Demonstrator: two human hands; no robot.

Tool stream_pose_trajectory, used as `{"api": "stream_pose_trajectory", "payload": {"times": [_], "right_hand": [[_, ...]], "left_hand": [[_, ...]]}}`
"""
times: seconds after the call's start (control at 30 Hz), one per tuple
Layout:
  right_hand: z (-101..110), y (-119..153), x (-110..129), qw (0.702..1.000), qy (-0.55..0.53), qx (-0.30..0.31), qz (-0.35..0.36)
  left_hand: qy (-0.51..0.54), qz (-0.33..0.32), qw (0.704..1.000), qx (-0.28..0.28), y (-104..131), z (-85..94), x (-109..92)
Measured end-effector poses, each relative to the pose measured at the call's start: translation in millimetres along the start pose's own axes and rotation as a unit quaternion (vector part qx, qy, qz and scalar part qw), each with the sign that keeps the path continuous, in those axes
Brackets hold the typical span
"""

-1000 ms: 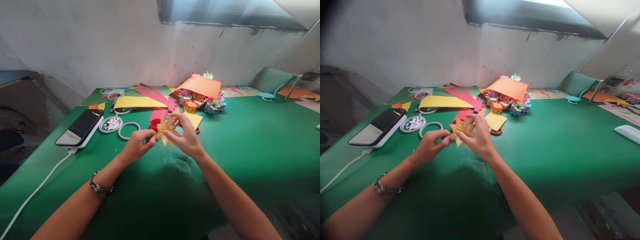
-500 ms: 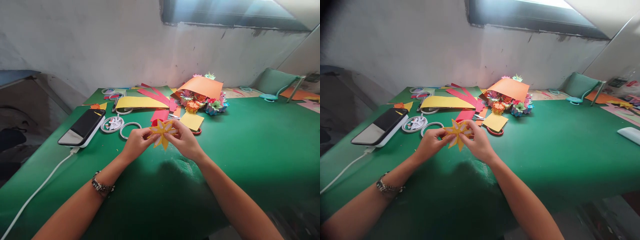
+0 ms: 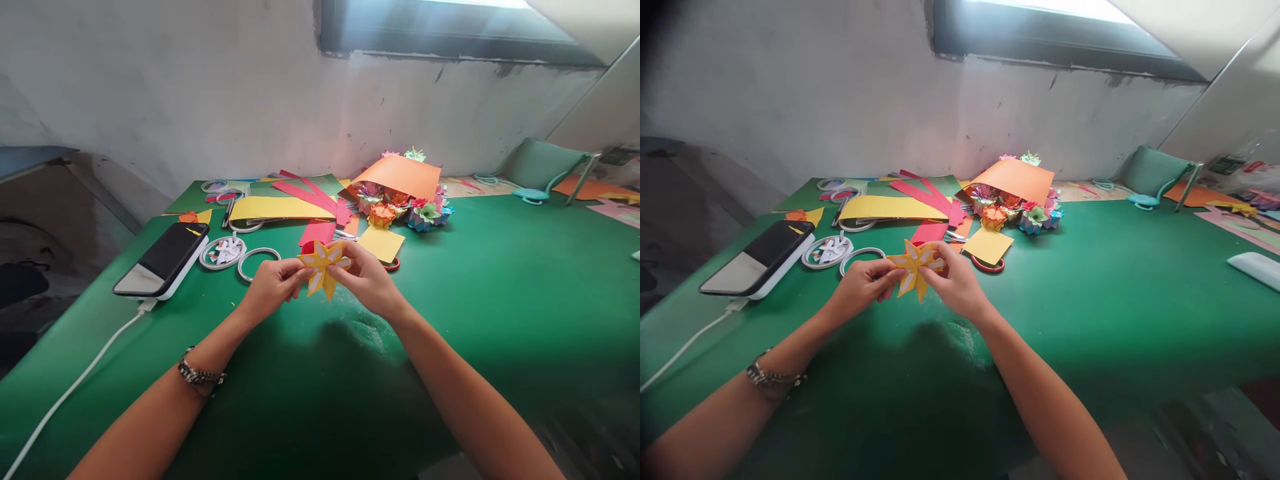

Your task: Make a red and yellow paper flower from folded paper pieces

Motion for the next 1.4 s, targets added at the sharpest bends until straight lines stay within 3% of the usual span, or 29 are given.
{"api": "stream_pose_trajectory", "payload": {"times": [0.13,0.2,0.27,0.33,0.47,0.53,0.6,0.7,0.8,0.97,1.3,1.4], "right_hand": [[5,-2,-11,0.995,-0.051,0.001,-0.083],[9,-3,-20,0.991,-0.025,0.0,-0.129],[13,-4,-32,0.986,0.029,-0.001,-0.164],[23,-8,-37,0.983,0.095,-0.028,-0.156],[48,-15,-19,0.975,0.166,-0.143,-0.019],[51,-12,-6,0.974,0.137,-0.175,0.047],[44,-6,9,0.973,0.099,-0.174,0.117],[15,6,33,0.968,0.089,-0.101,0.213],[-15,20,52,0.944,0.149,-0.04,0.292],[-23,31,66,0.913,0.191,-0.071,0.354],[-17,42,71,0.899,0.174,-0.126,0.381],[-18,42,71,0.897,0.177,-0.108,0.389]], "left_hand": [[-0.045,0.011,0.998,-0.051,0,27.3,8],[-0.202,0.046,0.975,-0.08,1,47.5,20],[-0.342,0.082,0.935,-0.043,1,56.5,38],[-0.386,0.069,0.919,0.048,1,50.6,54],[-0.371,0.075,0.915,0.142,3,40.8,70],[-0.346,0.062,0.928,0.123,1,38.0,61],[-0.284,0.031,0.957,0.044,-2,39.6,38],[-0.144,-0.051,0.984,-0.092,2,40.9,-3],[-0.034,-0.123,0.985,-0.118,10,28.2,-30],[0.02,-0.124,0.984,-0.13,16,21.0,-32],[0.107,-0.118,0.982,-0.103,18,13.1,-32],[0.12,-0.103,0.981,-0.109,17,12.4,-29]]}}
Point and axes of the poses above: each hand's wrist, its own y-axis away from the middle knuckle, its own z-axis out of the back of the hand, x = y × z, the point moved 9 cm from there along -y, towards the middle knuckle, and after that the axes turned 12 degrees about -y, right-handed, at the moved point
